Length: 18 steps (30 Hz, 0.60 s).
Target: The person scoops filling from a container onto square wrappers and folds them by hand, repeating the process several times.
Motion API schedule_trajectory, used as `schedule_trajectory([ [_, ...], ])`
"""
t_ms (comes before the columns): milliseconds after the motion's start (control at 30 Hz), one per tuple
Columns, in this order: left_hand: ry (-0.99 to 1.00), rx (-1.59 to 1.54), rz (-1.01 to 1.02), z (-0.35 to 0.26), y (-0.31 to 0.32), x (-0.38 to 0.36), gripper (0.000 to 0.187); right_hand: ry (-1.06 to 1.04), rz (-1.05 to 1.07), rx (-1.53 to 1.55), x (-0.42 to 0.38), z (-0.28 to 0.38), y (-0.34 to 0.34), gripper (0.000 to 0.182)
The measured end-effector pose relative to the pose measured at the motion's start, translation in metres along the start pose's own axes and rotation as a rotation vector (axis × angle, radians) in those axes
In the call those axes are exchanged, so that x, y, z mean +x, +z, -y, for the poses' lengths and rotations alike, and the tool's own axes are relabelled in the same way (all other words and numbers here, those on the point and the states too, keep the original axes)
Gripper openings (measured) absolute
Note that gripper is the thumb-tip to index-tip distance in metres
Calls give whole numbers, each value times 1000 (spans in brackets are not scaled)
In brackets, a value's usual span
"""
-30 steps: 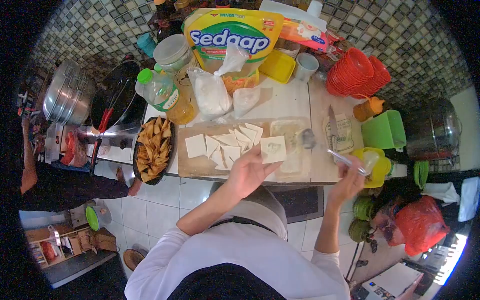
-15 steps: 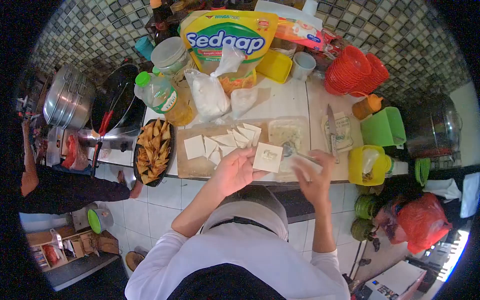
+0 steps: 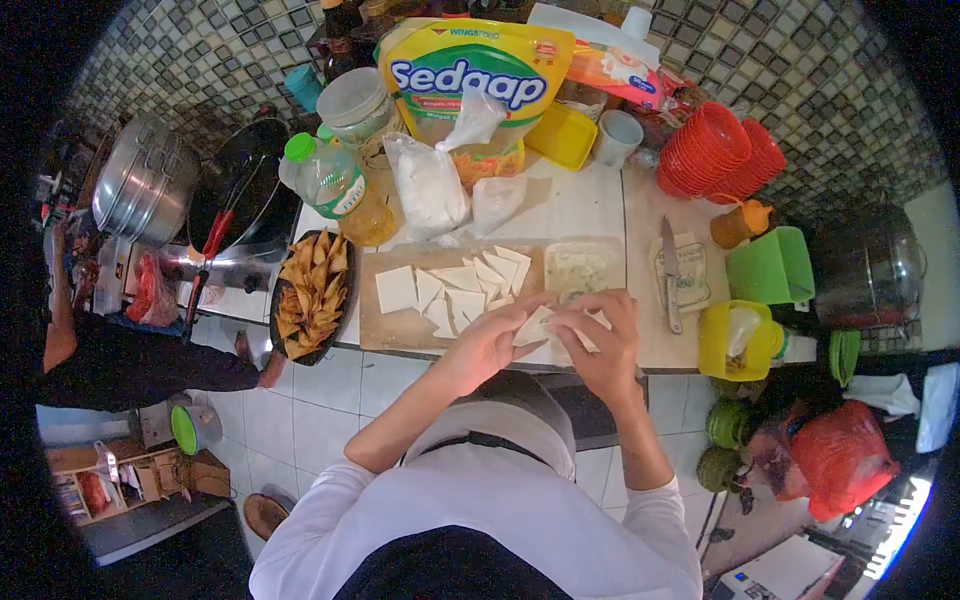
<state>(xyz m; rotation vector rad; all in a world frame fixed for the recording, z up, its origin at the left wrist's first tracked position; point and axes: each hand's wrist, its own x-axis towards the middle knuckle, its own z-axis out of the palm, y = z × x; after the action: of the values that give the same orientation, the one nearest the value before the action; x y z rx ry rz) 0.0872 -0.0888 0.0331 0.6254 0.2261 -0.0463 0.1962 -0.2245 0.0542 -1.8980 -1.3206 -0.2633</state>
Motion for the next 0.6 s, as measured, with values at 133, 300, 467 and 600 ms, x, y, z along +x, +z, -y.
schedule_trajectory([
  [133,6,54,33,0,-2,1,57,95,-39,48,3,3,4,17],
  [300,122,344,50,1,-4,4,70,166,-15,109,5,5,6,16],
  [467,103,398,52,0,-9,5,74,254,60,188,4,5,7,14],
  [600,122,310,-30,-7,-9,6,73,469,-41,519,-3,7,13,12],
])
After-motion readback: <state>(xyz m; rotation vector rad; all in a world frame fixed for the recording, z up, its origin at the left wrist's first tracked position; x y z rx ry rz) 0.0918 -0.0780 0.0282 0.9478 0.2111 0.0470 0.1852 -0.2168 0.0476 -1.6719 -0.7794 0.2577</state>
